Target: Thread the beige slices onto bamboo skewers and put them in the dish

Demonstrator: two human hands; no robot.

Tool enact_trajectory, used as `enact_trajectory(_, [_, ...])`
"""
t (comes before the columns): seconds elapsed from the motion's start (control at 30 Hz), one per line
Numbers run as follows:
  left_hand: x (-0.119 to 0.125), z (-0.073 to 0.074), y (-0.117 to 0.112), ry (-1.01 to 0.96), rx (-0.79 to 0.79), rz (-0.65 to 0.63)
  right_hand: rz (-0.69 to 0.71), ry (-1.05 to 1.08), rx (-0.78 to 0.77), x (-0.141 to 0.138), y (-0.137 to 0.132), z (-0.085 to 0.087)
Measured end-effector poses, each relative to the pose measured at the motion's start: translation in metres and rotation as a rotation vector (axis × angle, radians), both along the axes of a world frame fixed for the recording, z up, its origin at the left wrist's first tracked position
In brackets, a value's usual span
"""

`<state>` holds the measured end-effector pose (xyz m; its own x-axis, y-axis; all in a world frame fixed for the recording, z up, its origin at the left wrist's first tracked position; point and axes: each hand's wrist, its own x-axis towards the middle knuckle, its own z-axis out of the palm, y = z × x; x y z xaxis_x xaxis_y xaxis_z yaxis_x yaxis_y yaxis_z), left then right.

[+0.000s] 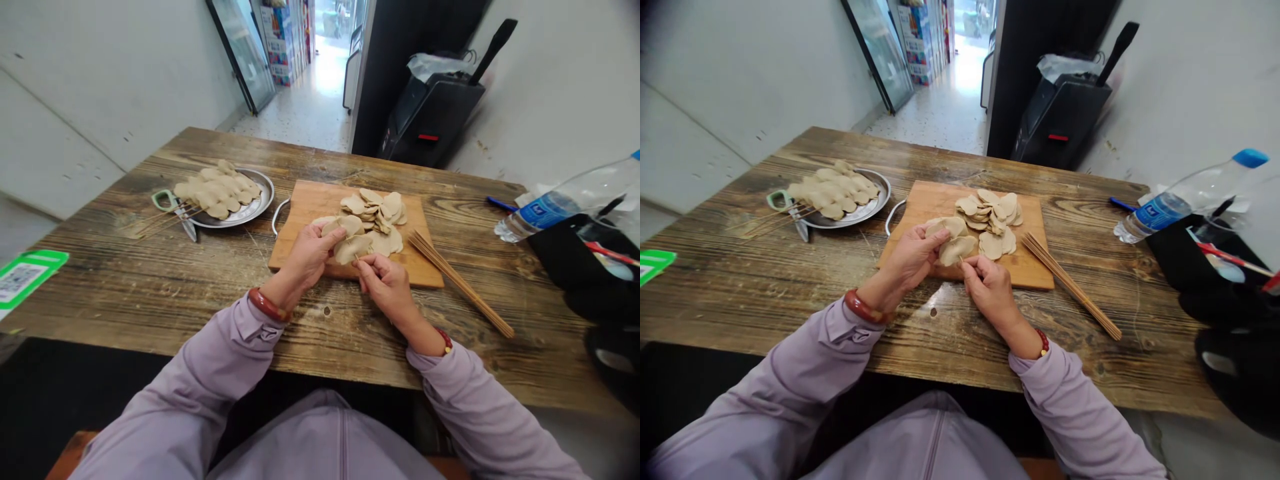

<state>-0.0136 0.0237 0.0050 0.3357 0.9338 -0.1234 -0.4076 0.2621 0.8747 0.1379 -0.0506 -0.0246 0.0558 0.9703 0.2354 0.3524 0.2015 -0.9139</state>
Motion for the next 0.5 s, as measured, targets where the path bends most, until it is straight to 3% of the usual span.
enact_trajectory(0.5, [0.0,0.0007,0.0014,-0.004,-0.012,0.068,-0.055,-0.149,0.091,-0.0001,-0.0032,-0.0023])
